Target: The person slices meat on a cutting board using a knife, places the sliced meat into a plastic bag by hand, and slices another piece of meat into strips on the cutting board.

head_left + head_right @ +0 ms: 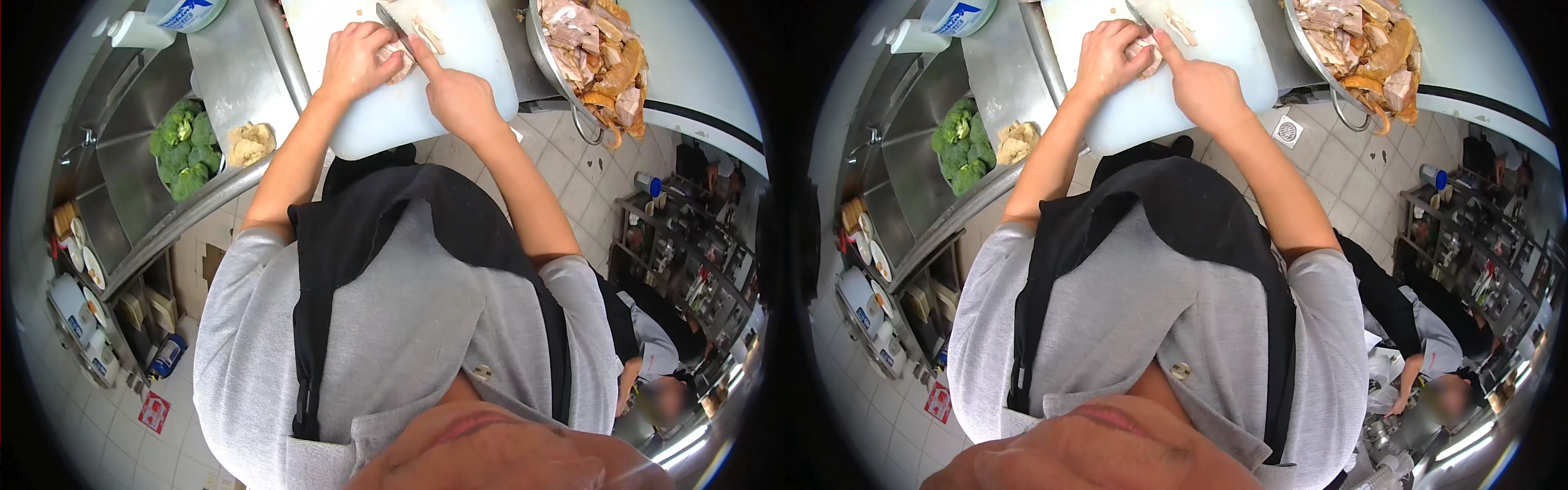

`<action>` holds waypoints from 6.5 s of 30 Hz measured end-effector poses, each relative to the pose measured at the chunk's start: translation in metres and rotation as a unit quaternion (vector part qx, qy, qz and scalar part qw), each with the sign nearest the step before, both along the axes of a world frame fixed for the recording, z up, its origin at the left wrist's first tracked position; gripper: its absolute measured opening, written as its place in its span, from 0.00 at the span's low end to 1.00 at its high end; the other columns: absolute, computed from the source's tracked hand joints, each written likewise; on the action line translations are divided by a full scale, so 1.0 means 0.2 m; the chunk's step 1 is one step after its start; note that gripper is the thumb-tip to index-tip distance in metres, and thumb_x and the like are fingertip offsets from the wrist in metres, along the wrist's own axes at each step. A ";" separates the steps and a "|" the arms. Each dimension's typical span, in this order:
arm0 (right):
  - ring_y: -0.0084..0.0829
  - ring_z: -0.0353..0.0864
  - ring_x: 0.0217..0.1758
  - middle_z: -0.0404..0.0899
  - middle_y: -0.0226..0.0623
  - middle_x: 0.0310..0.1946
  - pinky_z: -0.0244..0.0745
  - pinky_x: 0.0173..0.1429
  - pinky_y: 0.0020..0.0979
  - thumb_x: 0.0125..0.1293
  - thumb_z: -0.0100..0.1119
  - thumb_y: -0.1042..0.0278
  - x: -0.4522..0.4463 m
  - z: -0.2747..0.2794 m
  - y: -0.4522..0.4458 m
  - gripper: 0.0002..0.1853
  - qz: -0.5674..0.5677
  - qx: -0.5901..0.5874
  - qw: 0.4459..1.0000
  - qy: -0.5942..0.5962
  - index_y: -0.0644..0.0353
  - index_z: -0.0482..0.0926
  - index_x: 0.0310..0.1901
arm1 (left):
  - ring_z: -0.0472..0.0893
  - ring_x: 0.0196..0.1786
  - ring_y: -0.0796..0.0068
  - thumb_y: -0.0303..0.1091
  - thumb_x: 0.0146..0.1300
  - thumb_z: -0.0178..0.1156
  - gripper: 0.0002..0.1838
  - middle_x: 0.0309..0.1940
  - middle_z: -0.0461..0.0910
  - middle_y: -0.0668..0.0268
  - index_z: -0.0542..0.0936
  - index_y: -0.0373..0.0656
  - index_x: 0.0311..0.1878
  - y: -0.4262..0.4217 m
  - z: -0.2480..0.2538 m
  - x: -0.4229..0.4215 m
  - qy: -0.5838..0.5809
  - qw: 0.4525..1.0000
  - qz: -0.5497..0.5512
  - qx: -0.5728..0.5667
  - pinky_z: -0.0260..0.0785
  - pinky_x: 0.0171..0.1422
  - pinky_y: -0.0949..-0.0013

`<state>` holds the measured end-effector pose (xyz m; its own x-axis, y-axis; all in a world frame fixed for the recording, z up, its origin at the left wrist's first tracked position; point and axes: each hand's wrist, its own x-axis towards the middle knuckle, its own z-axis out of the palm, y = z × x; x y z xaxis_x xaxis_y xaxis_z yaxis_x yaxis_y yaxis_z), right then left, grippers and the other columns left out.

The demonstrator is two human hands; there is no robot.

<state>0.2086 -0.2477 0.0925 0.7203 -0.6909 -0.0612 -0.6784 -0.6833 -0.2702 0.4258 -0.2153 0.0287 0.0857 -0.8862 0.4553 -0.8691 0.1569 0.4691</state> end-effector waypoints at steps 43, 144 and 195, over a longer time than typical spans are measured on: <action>0.48 0.86 0.27 0.85 0.42 0.24 0.82 0.37 0.49 0.68 0.58 0.75 -0.14 0.20 0.08 0.44 0.025 0.009 1.000 -0.013 0.34 0.59 0.84 | 0.80 0.55 0.60 0.41 0.57 0.72 0.15 0.47 0.83 0.67 0.88 0.53 0.48 0.14 0.00 -0.04 0.002 0.999 0.052 -0.010 0.68 0.60 0.54; 0.47 0.87 0.29 0.85 0.44 0.25 0.82 0.39 0.49 0.69 0.58 0.74 -0.13 0.19 0.03 0.45 0.045 0.053 0.997 0.023 0.31 0.57 0.85 | 0.82 0.51 0.51 0.35 0.55 0.72 0.13 0.45 0.84 0.58 0.86 0.42 0.43 0.16 0.02 -0.01 0.013 0.999 0.046 -0.004 0.76 0.58 0.53; 0.50 0.87 0.31 0.86 0.46 0.28 0.82 0.41 0.49 0.70 0.58 0.74 0.04 0.00 -0.02 0.43 0.056 0.027 0.995 -0.076 0.31 0.59 0.84 | 0.81 0.53 0.51 0.33 0.54 0.72 0.14 0.45 0.83 0.58 0.83 0.42 0.43 0.18 0.02 0.01 0.014 1.000 0.022 -0.005 0.75 0.58 0.52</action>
